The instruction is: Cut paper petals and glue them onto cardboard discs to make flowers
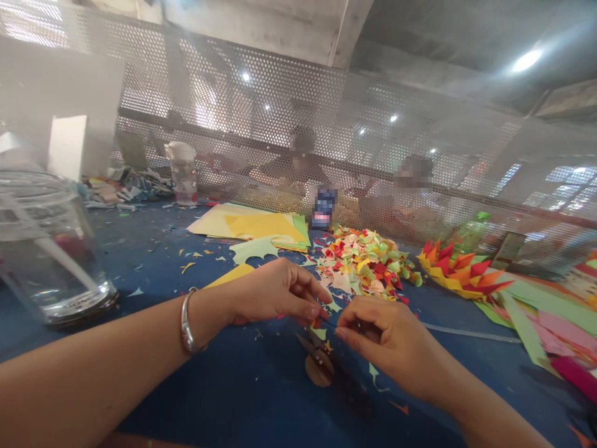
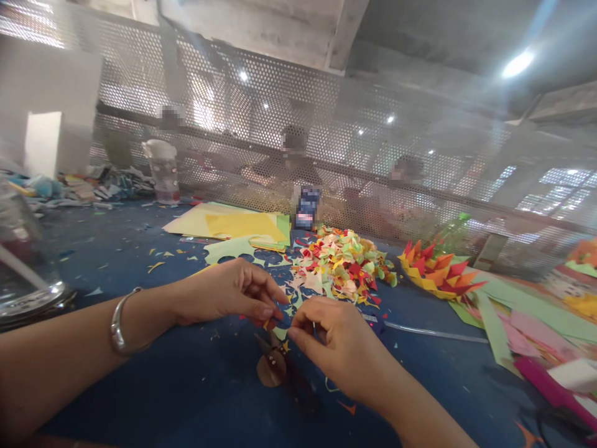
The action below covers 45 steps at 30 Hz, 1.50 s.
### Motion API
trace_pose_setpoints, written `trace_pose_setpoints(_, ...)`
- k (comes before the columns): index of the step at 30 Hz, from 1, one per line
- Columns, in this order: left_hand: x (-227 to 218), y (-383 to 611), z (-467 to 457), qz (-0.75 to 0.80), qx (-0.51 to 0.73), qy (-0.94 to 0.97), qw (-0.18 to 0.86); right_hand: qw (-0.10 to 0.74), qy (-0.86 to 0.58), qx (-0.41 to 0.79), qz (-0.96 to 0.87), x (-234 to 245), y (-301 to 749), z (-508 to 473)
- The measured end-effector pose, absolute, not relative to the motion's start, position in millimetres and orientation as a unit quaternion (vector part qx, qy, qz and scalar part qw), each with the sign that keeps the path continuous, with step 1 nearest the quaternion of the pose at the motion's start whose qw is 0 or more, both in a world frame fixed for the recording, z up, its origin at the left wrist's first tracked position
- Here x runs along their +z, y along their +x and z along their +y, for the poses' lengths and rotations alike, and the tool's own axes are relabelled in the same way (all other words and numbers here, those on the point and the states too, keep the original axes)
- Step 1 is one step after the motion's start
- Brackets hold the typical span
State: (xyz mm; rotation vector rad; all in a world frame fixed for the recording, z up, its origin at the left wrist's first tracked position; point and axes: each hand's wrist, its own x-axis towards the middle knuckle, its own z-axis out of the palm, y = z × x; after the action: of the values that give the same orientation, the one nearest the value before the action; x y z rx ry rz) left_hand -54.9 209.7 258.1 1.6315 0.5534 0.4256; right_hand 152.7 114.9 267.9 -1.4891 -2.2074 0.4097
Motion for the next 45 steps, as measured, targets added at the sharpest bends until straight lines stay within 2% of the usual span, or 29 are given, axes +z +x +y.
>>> trace_pose_setpoints(9,255,-53,210,0.226,0.191,0.698,0.652,0.216,-0.533,0.142,-0.806,262,155,117)
trace_pose_setpoints(27,250,-50,207,0.221,0.199,0.718,0.629,0.206,-0.536,0.155,-0.804,259,151,118)
trace_pose_setpoints(35,260,-52,205,0.237,0.196,0.725,0.617,0.209,-0.543,0.143,-0.801,260,151,117)
trace_pose_setpoints(45,252,-47,203,0.226,0.222,0.775,0.546,0.2,-0.546,0.129,-0.803,260,150,117)
